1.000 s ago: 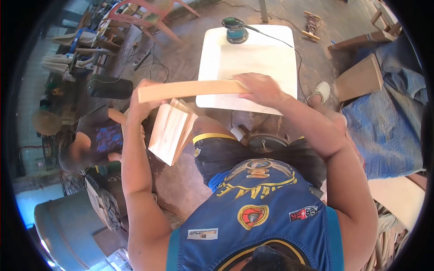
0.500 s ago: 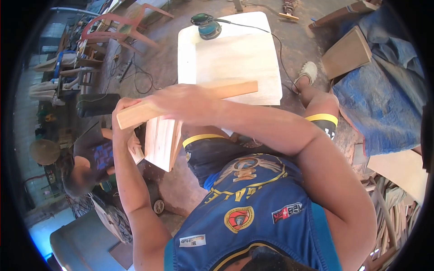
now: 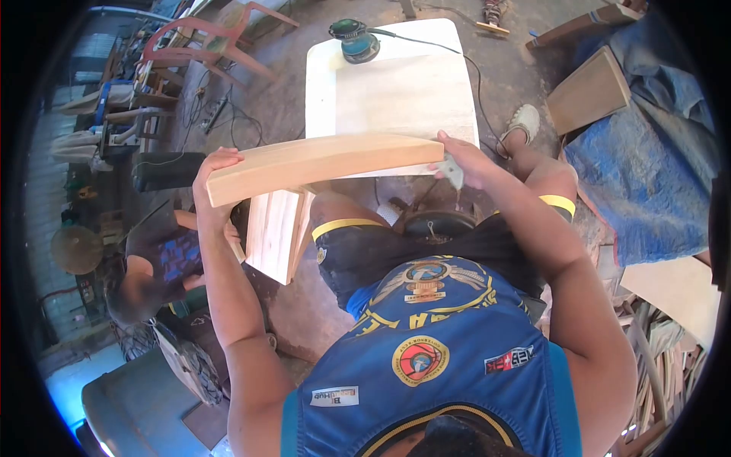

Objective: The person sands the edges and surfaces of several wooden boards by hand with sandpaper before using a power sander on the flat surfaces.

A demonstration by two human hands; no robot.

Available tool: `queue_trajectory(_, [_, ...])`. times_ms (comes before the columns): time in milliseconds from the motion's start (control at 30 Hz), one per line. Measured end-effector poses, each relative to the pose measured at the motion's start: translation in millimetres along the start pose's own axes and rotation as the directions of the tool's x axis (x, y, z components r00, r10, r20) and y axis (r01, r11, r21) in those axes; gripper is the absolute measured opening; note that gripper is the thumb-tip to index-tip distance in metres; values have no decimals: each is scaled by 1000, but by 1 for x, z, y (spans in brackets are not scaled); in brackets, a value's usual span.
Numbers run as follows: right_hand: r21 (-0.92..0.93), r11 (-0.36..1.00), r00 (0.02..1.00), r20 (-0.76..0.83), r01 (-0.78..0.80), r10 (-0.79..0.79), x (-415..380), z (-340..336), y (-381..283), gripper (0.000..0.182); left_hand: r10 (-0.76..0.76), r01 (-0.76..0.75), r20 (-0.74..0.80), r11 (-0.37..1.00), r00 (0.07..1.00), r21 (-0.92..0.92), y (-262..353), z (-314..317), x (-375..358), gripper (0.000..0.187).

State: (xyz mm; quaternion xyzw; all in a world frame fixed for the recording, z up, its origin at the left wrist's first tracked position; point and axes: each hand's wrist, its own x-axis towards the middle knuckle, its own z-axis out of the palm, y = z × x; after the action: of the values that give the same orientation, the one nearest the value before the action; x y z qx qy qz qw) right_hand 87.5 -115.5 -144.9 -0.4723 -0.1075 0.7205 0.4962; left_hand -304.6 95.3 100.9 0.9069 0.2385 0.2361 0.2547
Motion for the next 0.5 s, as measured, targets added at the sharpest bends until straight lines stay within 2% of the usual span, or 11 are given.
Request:
queue_trajectory(33, [-2, 1000, 1000, 4, 4, -4, -3, 3, 1, 53, -1, 1, 6, 1000, 1000, 26, 3, 0, 3, 38])
queue_trajectory(100, [268, 960, 991, 123, -80, 49, -2, 11, 0, 53, 46, -46, 7, 998, 999, 48, 5, 1, 4, 38])
queue_trajectory(167, [266, 953, 984, 141, -144, 109, 2, 6, 14, 49, 70, -71, 22, 995, 997, 65, 14, 8, -7, 39])
queue_trajectory(233, [252, 956, 988, 75, -151, 137, 9, 11, 18, 46, -230, 269, -178, 932, 957, 242, 38, 18, -13, 60])
queue_trajectory(267, [248, 954, 986, 54, -167, 158, 6, 13, 18, 43, -362, 387, -140, 887, 922, 252, 24, 14, -32, 80])
queue_trajectory(300, [243, 954, 984, 74, -173, 159, 6, 18, 22, 43, -366, 394, -151, 880, 918, 266, 27, 13, -39, 80])
queue_trajectory(333, [261, 950, 985, 68, -173, 161, 6, 20, 27, 42, -542, 512, -140, 835, 829, -202, 34, 19, -46, 82])
queue_trajectory(367, [277, 945, 985, 60, -174, 164, 7, 21, 32, 41, -679, 509, -48, 593, 732, -624, 40, 20, -54, 85])
queue_trajectory(400, [307, 930, 979, 82, -203, 186, 6, 21, 34, 43, -554, 443, 100, 531, 826, -722, 52, 11, -60, 82])
queue_trajectory(433, [298, 929, 976, 94, -217, 198, 2, 22, 39, 43, -568, 447, 89, 530, 818, -721, 49, 10, -70, 82])
queue_trajectory(500, [230, 953, 981, 43, -196, 191, -3, 24, 43, 44, -471, 263, 156, 171, 869, -950, 36, 14, -79, 95])
